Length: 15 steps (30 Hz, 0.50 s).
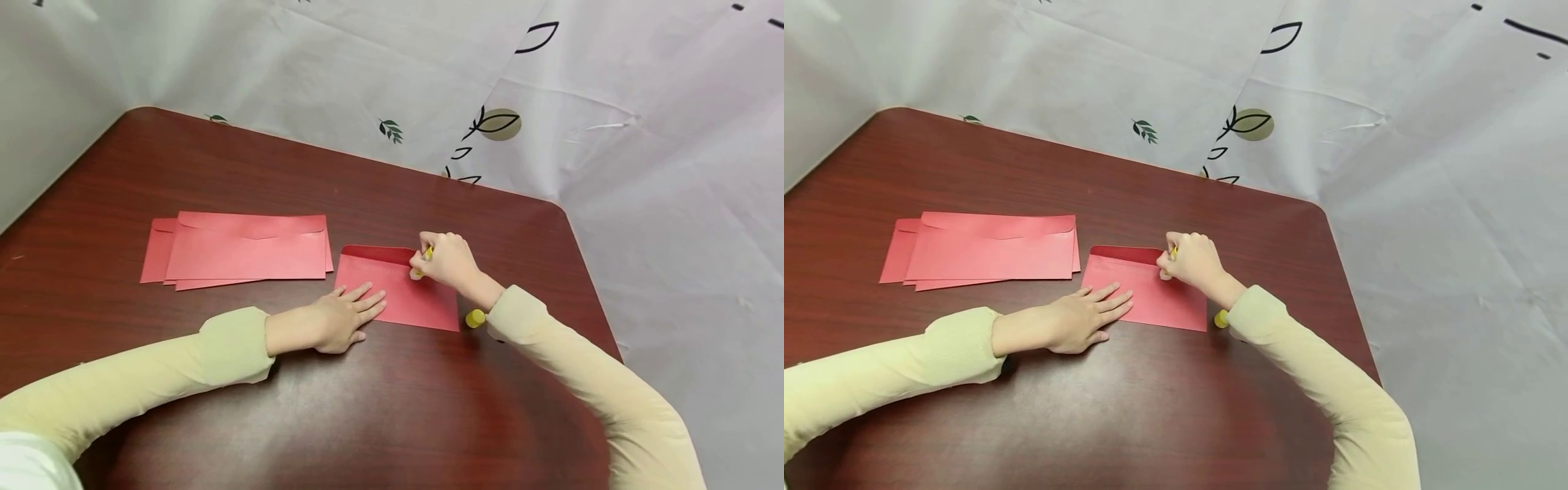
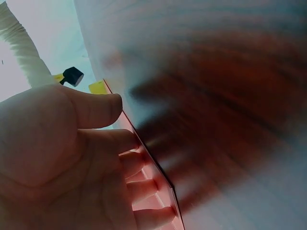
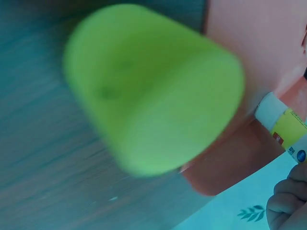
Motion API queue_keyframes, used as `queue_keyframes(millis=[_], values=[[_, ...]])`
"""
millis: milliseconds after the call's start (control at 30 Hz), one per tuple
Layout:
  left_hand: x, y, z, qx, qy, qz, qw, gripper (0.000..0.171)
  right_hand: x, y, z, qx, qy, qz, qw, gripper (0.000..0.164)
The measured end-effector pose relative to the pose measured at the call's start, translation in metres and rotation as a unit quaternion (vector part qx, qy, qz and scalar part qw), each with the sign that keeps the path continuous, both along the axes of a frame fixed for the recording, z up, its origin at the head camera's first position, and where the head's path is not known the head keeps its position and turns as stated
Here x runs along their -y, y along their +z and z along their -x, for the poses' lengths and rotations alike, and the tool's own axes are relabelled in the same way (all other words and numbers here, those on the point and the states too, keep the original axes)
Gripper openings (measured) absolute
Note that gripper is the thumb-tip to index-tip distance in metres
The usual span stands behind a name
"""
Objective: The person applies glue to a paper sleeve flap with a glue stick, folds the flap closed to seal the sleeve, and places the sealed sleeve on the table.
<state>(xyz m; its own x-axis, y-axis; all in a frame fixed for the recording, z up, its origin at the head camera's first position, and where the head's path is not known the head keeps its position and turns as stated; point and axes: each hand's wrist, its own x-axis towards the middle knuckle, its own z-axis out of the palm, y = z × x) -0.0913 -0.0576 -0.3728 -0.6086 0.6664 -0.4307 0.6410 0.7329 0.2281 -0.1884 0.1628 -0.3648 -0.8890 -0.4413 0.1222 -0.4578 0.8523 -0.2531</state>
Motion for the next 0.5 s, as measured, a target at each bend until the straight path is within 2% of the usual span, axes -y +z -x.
queue_keyframes(millis=[500], values=[[0.002,0.001,-0.001,-0.01,-0.006,-0.004,0.9999,0.061,-0.04,-0.001,-0.006,-0.012,-0.045,0.004,0.999,0.022]])
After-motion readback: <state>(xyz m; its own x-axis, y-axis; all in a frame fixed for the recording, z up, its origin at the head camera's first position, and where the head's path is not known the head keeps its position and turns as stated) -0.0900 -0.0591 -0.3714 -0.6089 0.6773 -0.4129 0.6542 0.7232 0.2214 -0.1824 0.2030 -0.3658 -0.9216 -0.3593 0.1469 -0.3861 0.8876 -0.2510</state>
